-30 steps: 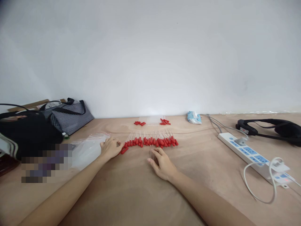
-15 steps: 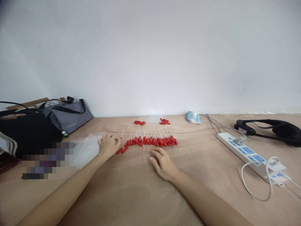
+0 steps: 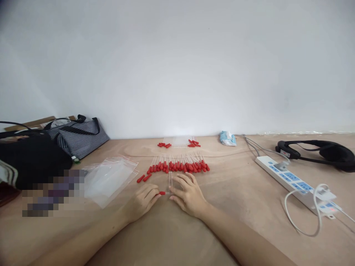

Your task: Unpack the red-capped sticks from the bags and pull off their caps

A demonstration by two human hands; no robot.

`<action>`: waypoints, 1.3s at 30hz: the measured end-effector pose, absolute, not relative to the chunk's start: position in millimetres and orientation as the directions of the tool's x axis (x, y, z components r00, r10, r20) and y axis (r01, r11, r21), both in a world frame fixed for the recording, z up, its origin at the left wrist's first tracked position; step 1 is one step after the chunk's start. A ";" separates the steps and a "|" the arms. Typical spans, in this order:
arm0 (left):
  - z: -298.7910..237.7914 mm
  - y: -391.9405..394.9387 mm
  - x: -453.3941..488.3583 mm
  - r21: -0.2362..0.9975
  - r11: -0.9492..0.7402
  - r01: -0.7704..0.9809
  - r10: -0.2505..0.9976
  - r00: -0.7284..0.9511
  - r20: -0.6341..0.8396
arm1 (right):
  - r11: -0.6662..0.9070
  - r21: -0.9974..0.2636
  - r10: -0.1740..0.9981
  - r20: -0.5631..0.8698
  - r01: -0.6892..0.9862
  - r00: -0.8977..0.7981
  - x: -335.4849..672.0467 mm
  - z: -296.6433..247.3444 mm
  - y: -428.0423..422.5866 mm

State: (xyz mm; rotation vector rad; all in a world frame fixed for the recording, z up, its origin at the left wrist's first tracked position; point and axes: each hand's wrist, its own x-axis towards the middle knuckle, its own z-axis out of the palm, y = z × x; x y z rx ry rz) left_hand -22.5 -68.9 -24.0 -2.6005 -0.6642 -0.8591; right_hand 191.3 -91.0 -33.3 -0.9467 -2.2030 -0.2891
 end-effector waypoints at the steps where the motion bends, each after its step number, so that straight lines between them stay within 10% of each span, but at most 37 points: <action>1: -23.9 -69.0 -21.9 -0.134 -0.846 0.516 0.330 0.705 0.628 | 0.707 -0.084 0.554 0.682 0.702 -0.477 189.9 -33.5 -90.3; 7: -24.9 -69.5 -20.5 0.088 -0.859 0.505 0.454 0.669 0.589 | 0.733 -0.141 0.566 0.669 0.665 -0.482 187.6 -32.8 -91.9; 20: -34.5 -67.8 -28.4 0.140 -0.894 0.426 0.418 0.679 0.604 | 0.730 -0.081 0.547 0.664 0.678 -0.510 192.2 -30.9 -99.4; 39: -24.2 -28.8 -44.2 0.290 -0.500 0.816 0.813 0.326 0.482 | 0.460 -0.200 0.740 0.624 0.865 -0.250 184.4 -42.5 -70.8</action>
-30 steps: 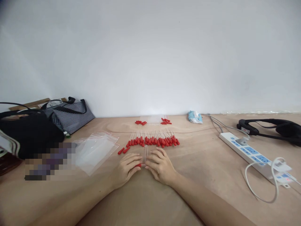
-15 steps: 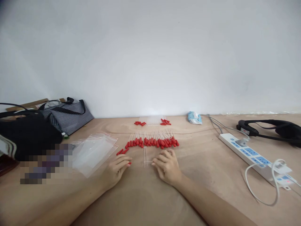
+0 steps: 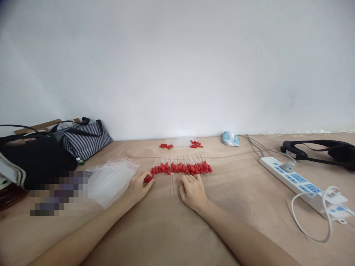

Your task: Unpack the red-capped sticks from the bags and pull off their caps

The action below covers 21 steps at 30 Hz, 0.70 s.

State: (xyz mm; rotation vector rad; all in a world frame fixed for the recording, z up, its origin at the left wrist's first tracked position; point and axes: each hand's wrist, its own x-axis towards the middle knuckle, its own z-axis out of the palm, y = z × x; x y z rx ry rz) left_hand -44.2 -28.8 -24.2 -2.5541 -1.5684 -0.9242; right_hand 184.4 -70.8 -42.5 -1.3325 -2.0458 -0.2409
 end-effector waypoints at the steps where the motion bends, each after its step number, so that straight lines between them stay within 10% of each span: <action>1: -22.6 -27.6 -44.0 0.286 -0.489 0.824 0.817 0.318 0.481 | 0.458 -0.192 0.740 0.624 0.868 -0.252 182.8 -41.6 -70.2; 21: 11.4 6.3 -32.9 0.063 -0.050 0.997 0.979 0.037 0.199 | 0.496 -0.301 0.794 0.536 0.815 -0.286 183.0 -34.4 -77.4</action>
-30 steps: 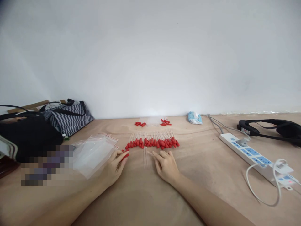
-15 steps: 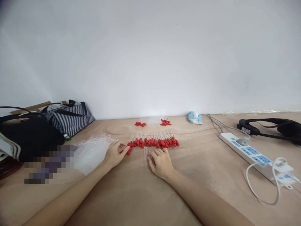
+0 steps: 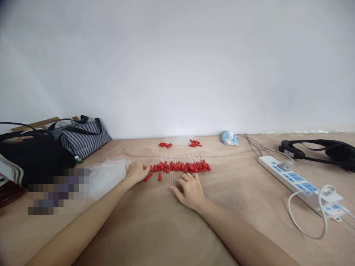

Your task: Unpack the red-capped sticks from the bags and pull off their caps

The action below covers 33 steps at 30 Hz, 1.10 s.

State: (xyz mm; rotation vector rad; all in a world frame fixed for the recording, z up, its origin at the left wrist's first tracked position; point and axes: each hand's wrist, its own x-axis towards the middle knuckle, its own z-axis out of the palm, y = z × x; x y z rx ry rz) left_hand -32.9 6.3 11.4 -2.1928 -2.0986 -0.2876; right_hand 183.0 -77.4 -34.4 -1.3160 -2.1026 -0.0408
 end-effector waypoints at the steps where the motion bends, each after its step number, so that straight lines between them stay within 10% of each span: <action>1: 14.2 2.3 -34.1 0.053 -0.047 0.998 0.974 0.034 0.223 | 0.493 -0.319 0.795 0.544 0.809 -0.270 184.1 -35.1 -78.0; 10: -4.2 -58.7 -40.3 -0.311 -0.607 0.732 0.556 0.670 0.491 | 0.617 -0.228 0.638 0.705 0.753 -0.310 203.9 -36.9 -91.1; 16: -19.4 -66.4 -21.9 -0.481 -0.646 0.593 0.185 0.733 0.655 | 0.695 -0.068 0.567 0.665 0.716 -0.487 195.9 -32.4 -90.4; 33: -28.0 -65.9 -20.2 0.121 -0.896 0.428 0.405 0.670 0.623 | 0.772 -0.038 0.461 0.721 0.635 -0.517 189.0 -38.9 -92.2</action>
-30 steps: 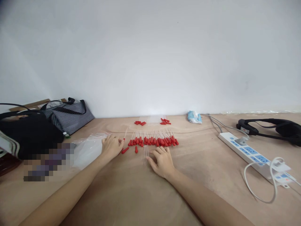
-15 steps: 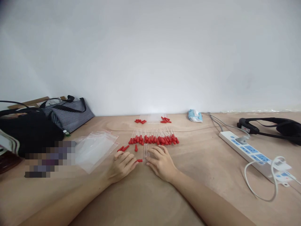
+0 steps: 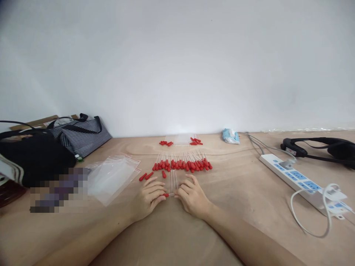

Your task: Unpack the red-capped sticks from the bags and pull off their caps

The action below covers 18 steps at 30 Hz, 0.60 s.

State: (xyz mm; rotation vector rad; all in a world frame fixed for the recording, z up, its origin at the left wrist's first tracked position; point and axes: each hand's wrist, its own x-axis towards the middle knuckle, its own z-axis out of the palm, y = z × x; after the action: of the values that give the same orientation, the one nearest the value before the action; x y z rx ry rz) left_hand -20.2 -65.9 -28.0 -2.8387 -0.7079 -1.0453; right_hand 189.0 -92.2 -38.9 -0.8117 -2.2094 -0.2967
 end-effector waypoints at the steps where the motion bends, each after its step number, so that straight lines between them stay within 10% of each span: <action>1: -27.9 -66.6 -21.3 0.127 -0.894 0.430 0.411 0.673 0.615 | 0.773 -0.023 0.452 0.722 0.634 -0.524 189.4 -39.1 -92.5; 18: -16.2 -71.2 -20.2 0.162 -0.913 0.374 0.394 0.707 0.588 | 0.760 -0.004 0.442 0.736 0.650 -0.513 187.7 -35.3 -92.8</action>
State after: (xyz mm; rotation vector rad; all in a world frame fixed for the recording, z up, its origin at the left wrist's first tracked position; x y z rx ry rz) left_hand -20.2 -71.2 -16.2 -2.9307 -0.6590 -1.0204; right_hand 187.7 -92.8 -35.3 -0.8128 -2.1952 -0.3514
